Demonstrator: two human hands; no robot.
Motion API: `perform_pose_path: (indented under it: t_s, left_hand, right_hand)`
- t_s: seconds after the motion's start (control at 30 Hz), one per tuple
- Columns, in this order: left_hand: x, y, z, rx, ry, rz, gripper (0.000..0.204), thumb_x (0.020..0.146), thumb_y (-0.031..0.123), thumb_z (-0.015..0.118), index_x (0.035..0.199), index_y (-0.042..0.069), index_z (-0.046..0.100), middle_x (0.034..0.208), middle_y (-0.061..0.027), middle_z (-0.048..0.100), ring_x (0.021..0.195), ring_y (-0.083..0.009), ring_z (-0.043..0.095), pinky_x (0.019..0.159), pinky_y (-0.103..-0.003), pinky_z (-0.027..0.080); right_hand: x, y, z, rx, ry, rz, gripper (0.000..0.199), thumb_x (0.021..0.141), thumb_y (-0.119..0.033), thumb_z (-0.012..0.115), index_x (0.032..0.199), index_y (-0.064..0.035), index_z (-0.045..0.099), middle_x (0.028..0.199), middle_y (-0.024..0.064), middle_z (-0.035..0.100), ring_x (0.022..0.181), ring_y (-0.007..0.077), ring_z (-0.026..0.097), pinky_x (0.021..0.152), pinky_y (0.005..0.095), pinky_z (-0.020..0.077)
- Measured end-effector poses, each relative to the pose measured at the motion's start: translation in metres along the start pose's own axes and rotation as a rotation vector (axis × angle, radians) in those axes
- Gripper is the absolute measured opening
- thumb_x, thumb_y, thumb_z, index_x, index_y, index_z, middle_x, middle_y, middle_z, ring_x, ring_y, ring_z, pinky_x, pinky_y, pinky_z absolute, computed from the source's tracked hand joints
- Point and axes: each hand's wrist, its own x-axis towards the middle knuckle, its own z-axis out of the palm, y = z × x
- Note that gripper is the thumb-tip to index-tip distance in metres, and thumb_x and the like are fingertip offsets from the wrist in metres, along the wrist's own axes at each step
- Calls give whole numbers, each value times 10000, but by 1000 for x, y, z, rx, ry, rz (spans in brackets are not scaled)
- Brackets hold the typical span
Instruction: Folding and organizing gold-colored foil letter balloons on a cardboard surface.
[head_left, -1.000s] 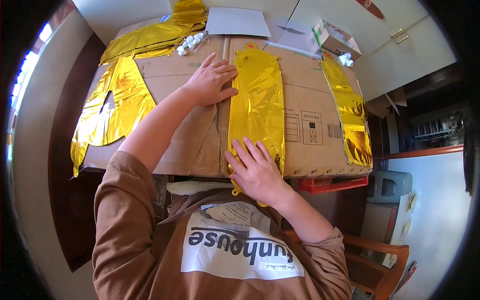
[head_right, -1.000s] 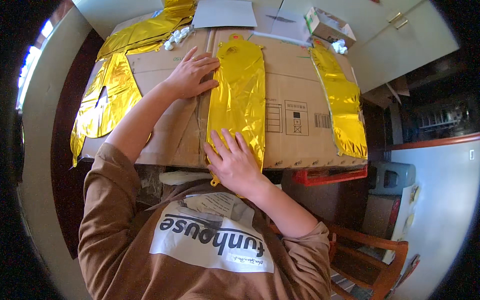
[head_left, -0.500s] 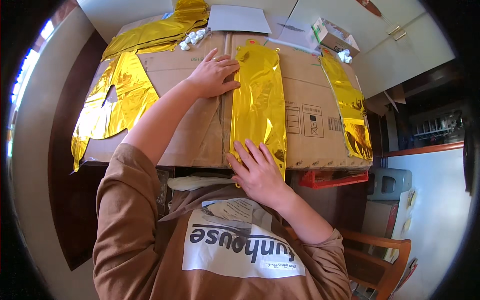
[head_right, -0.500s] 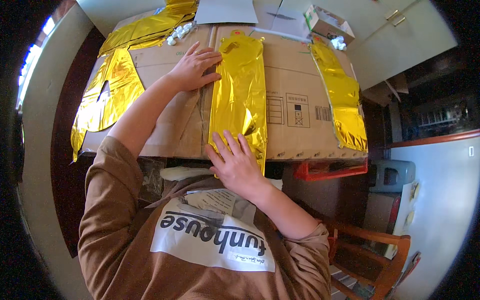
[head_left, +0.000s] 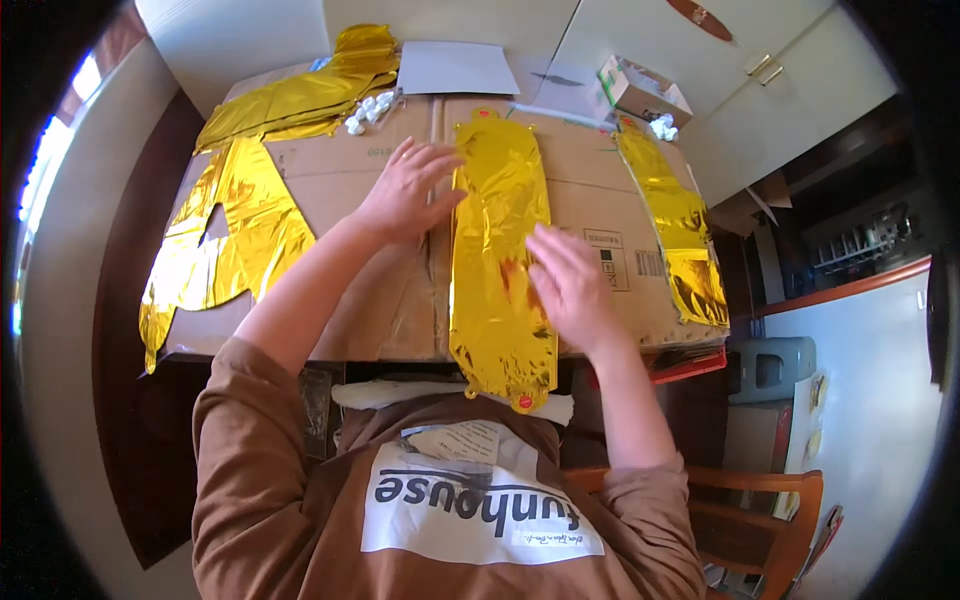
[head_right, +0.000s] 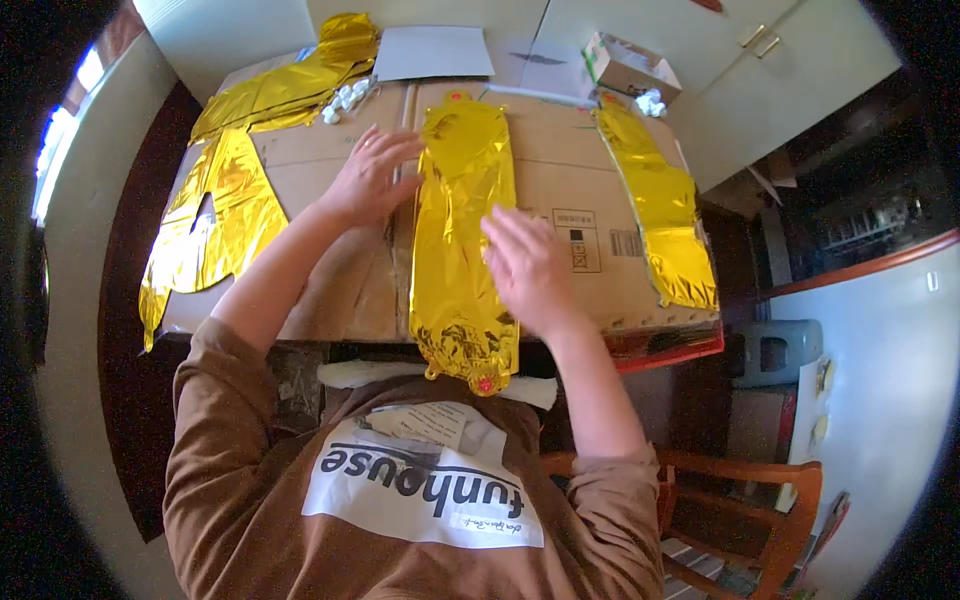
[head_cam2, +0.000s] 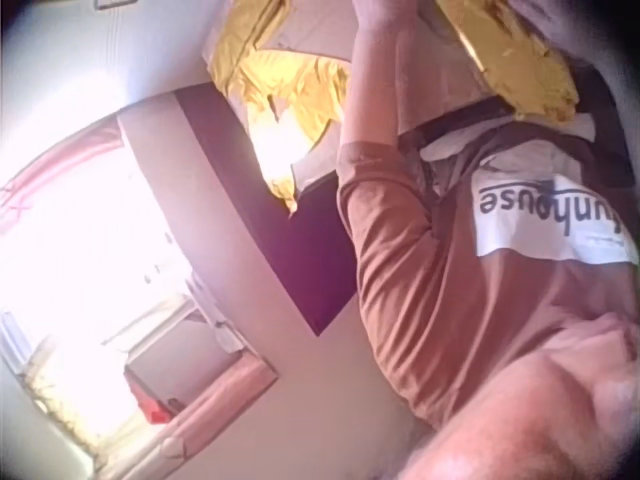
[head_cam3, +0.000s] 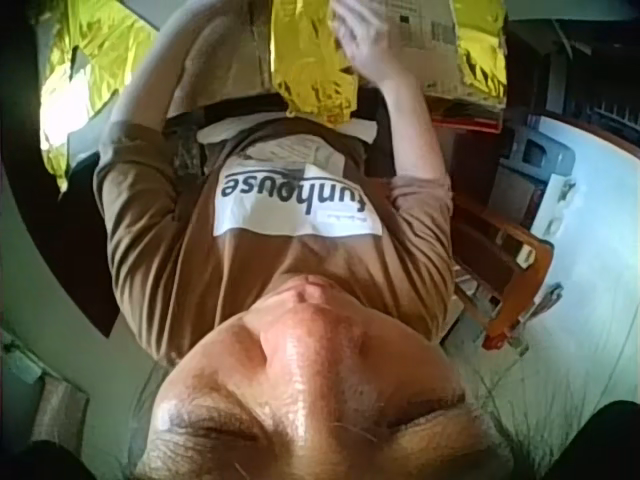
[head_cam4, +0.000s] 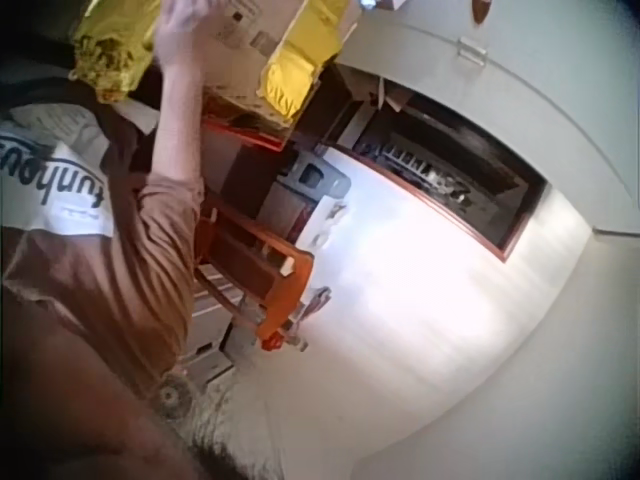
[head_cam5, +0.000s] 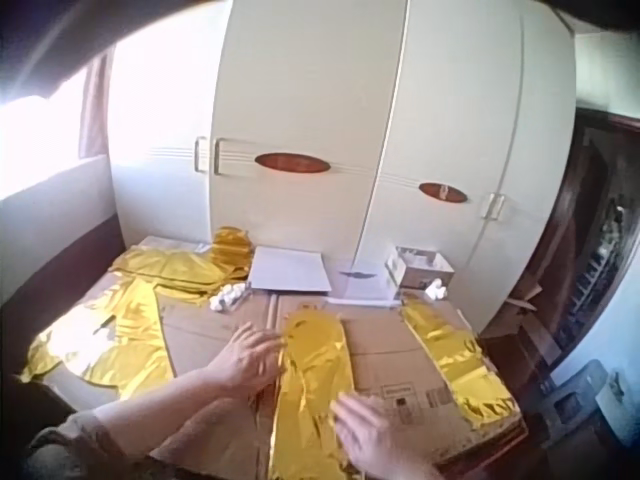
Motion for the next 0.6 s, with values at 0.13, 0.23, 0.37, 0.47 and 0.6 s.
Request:
perform_pose_path:
  t_s: [0.13, 0.23, 0.37, 0.47, 0.6]
  left_hand:
    - [-11, 43, 4, 53, -68, 66, 519, 888, 348, 721, 1302, 55, 610, 1325, -160, 592, 1312, -346, 517, 1188, -558, 301]
    - [-24, 51, 15, 94, -132, 25, 580, 880, 397, 717, 1313, 35, 584, 1339, -163, 562, 1329, -349, 489, 1187, -544, 300]
    - [-27, 52, 16, 119, -117, 36, 659, 885, 457, 691, 1371, 41, 534, 1371, -163, 525, 1353, -350, 461, 1185, -543, 295]
    - [-24, 51, 13, 84, -151, 19, 703, 874, 480, 693, 1387, 31, 522, 1379, -167, 514, 1362, -350, 450, 1180, -545, 298]
    - [-21, 48, 11, 84, -169, 40, 745, 877, 550, 661, 1375, 10, 532, 1371, -190, 512, 1355, -371, 440, 1185, -532, 286]
  right_hand:
    - [48, 58, 14, -128, -38, 90, 464, 1032, -284, 545, 1428, -43, 528, 1530, 162, 484, 1428, 344, 434, 1193, 521, 307]
    - [63, 70, 33, -229, -114, 83, 473, 1047, -297, 501, 1441, -35, 510, 1548, 158, 461, 1447, 347, 403, 1203, 526, 279]
    - [59, 70, 35, -207, -89, 83, 491, 1050, -294, 486, 1468, -35, 481, 1571, 152, 434, 1464, 344, 377, 1208, 520, 266]
    - [57, 73, 36, -193, -73, 83, 499, 1052, -297, 482, 1477, -35, 472, 1574, 153, 429, 1471, 343, 368, 1211, 517, 259]
    - [60, 72, 34, -173, -88, 95, 511, 1052, -300, 485, 1487, -34, 460, 1590, 159, 401, 1476, 350, 355, 1213, 521, 251]
